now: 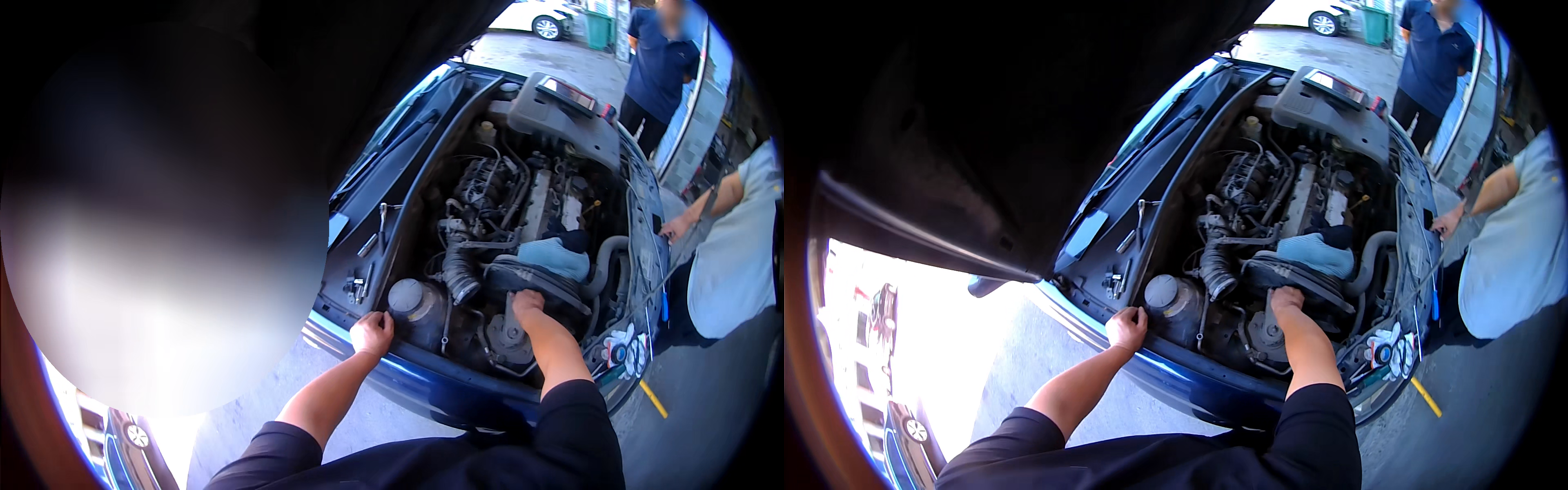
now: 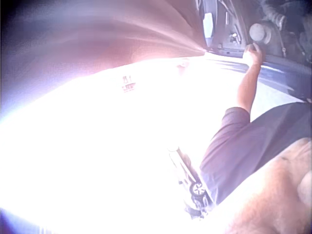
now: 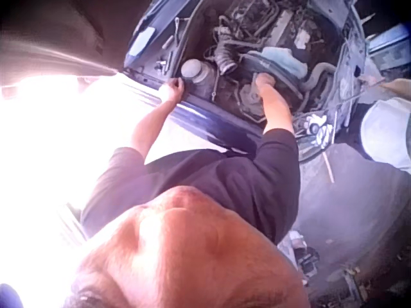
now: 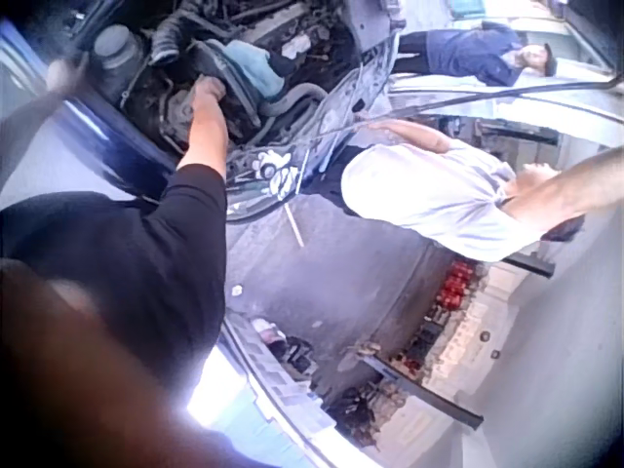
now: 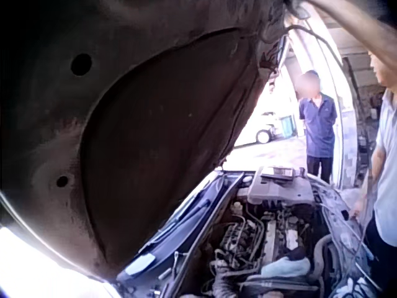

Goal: The person works on a car engine, first reaching into the compartment to handle components near the timing belt area and then using a power tool to fasten a component.

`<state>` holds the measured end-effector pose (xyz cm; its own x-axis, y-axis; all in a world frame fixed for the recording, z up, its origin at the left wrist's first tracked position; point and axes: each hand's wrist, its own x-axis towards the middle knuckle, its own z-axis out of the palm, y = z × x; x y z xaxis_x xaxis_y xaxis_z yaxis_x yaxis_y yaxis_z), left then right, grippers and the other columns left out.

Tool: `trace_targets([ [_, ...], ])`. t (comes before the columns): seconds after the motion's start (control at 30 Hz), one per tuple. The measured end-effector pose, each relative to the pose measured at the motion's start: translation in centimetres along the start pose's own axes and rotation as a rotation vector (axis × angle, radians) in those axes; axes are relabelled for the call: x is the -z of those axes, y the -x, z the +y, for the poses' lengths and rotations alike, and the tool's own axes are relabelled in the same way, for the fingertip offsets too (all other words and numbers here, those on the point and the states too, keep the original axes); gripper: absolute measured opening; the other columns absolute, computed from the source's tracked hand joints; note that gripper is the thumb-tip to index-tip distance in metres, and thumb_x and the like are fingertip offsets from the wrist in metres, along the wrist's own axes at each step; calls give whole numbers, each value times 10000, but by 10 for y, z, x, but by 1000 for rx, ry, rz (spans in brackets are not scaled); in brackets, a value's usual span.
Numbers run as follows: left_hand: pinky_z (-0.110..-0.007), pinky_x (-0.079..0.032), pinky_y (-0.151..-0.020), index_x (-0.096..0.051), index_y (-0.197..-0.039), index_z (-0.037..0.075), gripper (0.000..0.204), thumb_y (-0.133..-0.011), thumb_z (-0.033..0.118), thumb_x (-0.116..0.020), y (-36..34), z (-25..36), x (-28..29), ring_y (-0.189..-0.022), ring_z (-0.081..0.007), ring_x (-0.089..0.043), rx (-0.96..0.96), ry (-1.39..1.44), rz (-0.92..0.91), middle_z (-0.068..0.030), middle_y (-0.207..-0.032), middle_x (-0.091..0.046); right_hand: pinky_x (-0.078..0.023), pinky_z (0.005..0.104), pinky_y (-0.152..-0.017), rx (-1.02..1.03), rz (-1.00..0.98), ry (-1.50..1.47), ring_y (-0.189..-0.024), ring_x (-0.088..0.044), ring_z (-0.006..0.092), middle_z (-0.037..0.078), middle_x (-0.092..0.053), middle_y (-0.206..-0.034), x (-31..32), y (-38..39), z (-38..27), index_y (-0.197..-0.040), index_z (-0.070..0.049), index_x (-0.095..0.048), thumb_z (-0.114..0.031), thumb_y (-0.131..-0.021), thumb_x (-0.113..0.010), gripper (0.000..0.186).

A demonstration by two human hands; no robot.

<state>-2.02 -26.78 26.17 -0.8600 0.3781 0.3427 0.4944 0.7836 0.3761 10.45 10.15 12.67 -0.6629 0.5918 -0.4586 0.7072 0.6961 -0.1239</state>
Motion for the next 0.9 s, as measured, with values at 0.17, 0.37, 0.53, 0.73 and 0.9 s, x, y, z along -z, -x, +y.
trace_targets([
  [0.17,-437,-553,-677,-701,-748,19,270,-879,247,-640,-2,0,-4,-710,-364,-664,-9,2,-3,-163,-776,-683,-539,450,-908,71,89,145,-1114,-673,309,167,-694,-1193,-20,-9,4,-1260,-59,-651,-255,-1003,-474,369],
  [0.37,-446,-560,-715,-731,-810,20,275,-887,266,-636,0,3,-3,-736,-373,-671,23,28,-7,-172,-832,-707,-548,430,-859,104,26,254,-1083,-682,289,92,-710,-1178,-29,-32,11,-1122,-139,-744,-222,-988,-491,297],
  [0.53,-459,-552,-703,-720,-767,39,260,-879,260,-642,-1,2,-4,-746,-369,-671,12,3,-10,-151,-816,-700,-554,449,-824,181,51,296,-1039,-693,274,93,-727,-1112,-33,-37,13,-1064,-137,-761,-238,-990,-502,288],
  [0.73,-453,-556,-745,-736,-823,30,261,-897,254,-625,-3,7,2,-791,-374,-677,66,38,-61,-166,-875,-711,-562,459,-762,262,53,375,-957,-699,288,105,-729,-1058,-46,-39,14,-1011,-166,-758,-254,-959,-590,196],
  [0.9,-439,-557,-778,-749,-859,36,266,-905,261,-616,1,3,4,-817,-373,-683,109,3,-107,-160,-903,-721,-566,460,-776,193,-16,291,-978,-699,290,115,-723,-1094,-41,-38,18,-1043,-143,-756,-227,-968,-570,217],
])
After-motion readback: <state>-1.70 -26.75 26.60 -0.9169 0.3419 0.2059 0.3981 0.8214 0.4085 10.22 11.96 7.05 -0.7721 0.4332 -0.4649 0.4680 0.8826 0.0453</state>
